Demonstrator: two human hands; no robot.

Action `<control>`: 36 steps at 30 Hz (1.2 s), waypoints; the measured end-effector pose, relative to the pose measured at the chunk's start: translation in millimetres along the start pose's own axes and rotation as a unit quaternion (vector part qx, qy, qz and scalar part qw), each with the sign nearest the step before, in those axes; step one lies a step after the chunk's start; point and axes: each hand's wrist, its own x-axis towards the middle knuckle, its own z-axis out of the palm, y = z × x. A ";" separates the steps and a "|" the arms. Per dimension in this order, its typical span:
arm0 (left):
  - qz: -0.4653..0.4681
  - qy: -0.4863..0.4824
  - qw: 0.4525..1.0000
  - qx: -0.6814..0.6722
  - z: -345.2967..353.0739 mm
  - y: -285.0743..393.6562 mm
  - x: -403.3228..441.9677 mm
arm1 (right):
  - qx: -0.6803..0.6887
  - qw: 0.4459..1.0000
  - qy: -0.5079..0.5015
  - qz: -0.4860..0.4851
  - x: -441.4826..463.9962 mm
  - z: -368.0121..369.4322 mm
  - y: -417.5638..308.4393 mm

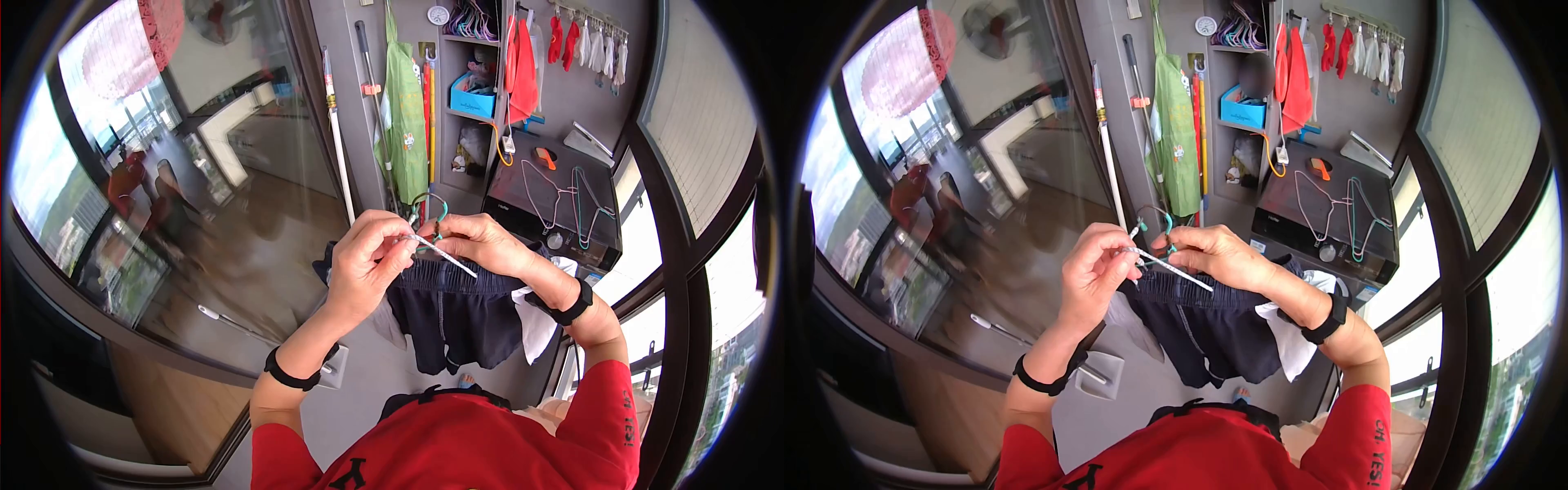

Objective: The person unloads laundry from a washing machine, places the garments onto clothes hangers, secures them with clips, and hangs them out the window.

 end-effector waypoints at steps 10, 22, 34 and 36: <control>-0.105 -0.003 0.987 -0.123 -4.2 15.1 18.8 | 0.014 0.993 -0.117 -0.025 1.1 -2.0 -4.7; -0.142 -0.131 0.961 0.197 -28.7 -24.5 9.0 | 0.164 0.985 -0.014 0.044 -19.7 -11.6 -6.7; -0.245 -0.205 0.941 0.115 -17.2 -14.3 7.7 | -0.102 0.971 0.216 0.034 -74.4 -66.9 -11.7; -0.220 -0.224 0.942 0.119 -17.7 -6.1 11.7 | -0.169 0.970 0.157 0.080 -97.0 -79.0 -13.1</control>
